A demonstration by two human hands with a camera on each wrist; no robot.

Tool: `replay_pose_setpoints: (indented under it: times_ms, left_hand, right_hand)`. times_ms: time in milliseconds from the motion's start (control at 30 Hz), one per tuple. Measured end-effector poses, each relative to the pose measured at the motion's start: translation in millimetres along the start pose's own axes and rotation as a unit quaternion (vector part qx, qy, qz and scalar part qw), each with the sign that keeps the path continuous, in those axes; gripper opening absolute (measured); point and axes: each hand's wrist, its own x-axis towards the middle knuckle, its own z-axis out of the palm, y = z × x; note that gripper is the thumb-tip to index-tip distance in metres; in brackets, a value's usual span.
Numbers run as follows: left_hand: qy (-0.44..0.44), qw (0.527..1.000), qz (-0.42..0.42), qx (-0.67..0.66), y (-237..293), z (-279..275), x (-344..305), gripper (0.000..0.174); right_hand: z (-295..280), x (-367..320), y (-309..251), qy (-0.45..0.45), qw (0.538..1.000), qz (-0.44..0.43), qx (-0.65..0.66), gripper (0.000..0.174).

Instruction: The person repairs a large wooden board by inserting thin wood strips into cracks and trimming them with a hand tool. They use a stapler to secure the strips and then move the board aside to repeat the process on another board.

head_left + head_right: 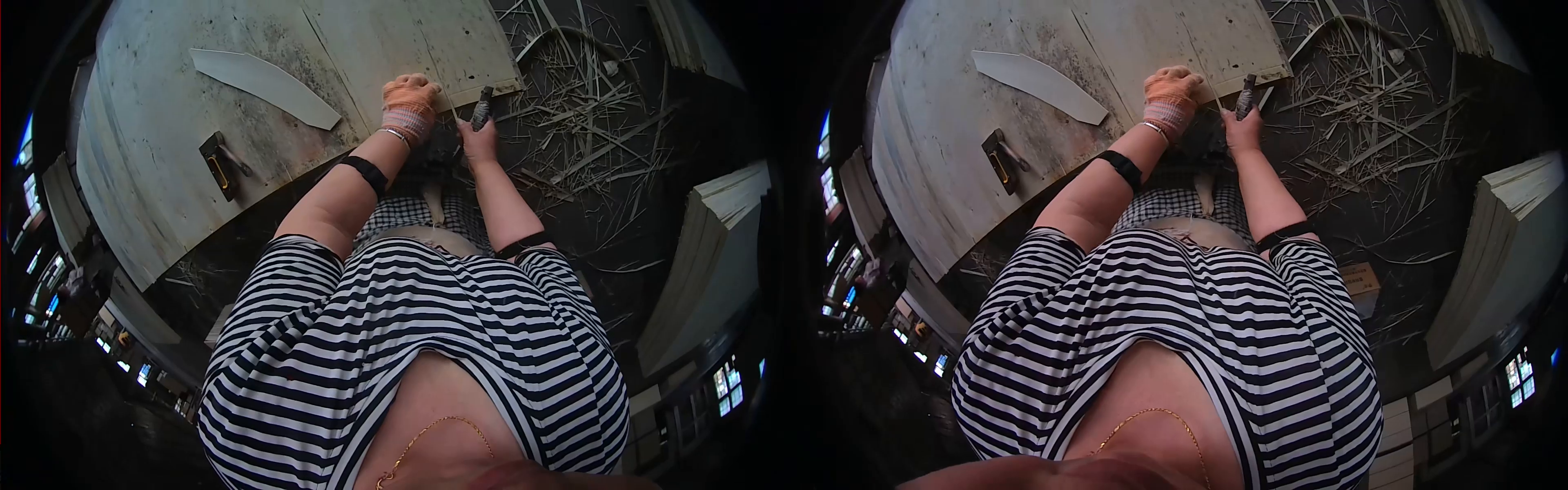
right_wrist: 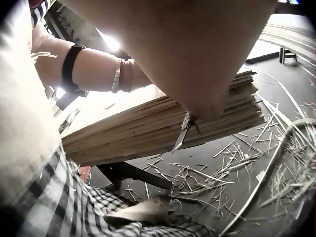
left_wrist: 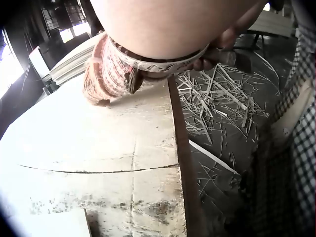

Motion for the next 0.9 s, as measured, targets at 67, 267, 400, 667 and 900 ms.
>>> replay_pose_setpoints:
  times_ms: [67,267,400,667,900]
  left_hand:
    - [0.01,1.0,0.001,0.027,-5,8,11,0.035]
    - [-0.105,0.988,-0.064,0.09,21,-17,35,0.038]
    - [-0.132,0.982,-0.087,0.102,23,-18,39,0.04]
    - [-0.138,0.98,-0.095,0.106,27,-17,36,0.042]
    - [-0.182,0.97,-0.102,0.123,32,-29,48,0.051]
  right_hand:
    - [5,9,5,0.016,0.999,-0.009,-0.027,0.03]
    - [23,27,-6,0.068,0.971,-0.05,-0.222,0.039]
    - [23,18,-12,0.095,0.962,-0.085,-0.243,0.039]
    - [15,10,-3,0.041,0.993,-0.025,-0.109,0.03]
    - [20,18,-2,0.045,0.995,-0.028,-0.088,0.031]
